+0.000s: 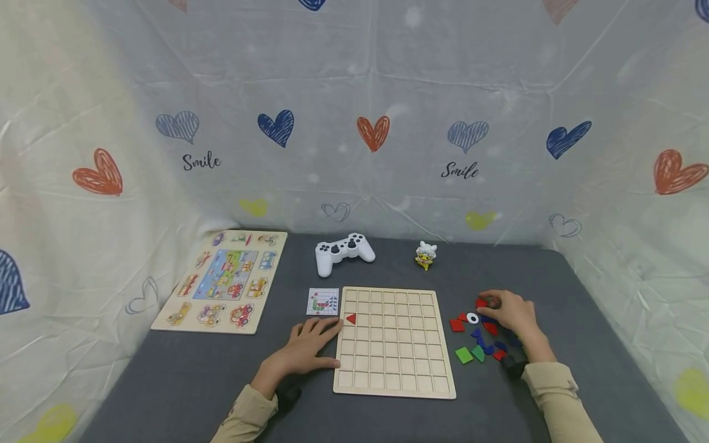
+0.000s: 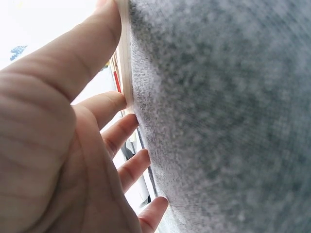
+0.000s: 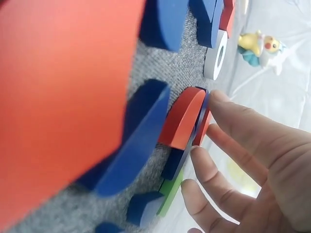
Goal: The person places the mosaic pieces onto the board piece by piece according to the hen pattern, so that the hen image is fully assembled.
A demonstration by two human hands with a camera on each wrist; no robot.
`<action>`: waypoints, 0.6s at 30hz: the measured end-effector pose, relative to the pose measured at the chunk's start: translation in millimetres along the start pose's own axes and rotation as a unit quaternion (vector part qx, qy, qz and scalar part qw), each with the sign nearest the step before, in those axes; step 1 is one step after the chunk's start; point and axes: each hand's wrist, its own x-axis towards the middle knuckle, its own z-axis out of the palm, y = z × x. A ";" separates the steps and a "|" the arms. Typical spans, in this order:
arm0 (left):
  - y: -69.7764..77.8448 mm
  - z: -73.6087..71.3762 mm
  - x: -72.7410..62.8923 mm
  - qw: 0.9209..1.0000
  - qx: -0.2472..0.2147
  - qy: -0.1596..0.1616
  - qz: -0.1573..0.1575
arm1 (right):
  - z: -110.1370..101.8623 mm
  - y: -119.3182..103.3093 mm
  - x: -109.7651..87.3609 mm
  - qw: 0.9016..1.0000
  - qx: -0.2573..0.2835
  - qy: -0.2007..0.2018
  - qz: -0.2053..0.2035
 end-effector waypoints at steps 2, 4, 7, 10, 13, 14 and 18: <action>0.4 -0.1 0.1 1.000 -0.001 -0.001 -0.001 | 0.6 -0.4 2.1 1.000 -0.002 0.001 -0.004; 0.4 -0.1 0.2 1.000 -0.002 -0.001 -0.001 | 1.2 -0.9 4.1 1.000 -0.004 0.002 -0.006; 0.2 0.5 0.3 1.000 -0.002 -0.001 -0.001 | 1.5 -1.7 6.5 1.000 -0.006 0.001 -0.006; -0.3 1.0 0.7 1.000 -0.001 -0.001 -0.001 | 0.8 -3.4 7.8 1.000 -0.005 0.001 -0.004; -0.8 1.0 0.9 1.000 -0.001 -0.001 -0.003 | -0.4 -4.8 8.7 1.000 -0.003 0.002 -0.005; -0.8 1.0 1.0 1.000 -0.001 -0.001 -0.003 | -0.1 -5.0 8.7 1.000 -0.003 0.002 -0.008; -1.6 0.9 1.2 1.000 0.000 -0.002 -0.004 | 0.5 -6.0 8.8 1.000 -0.002 0.004 -0.017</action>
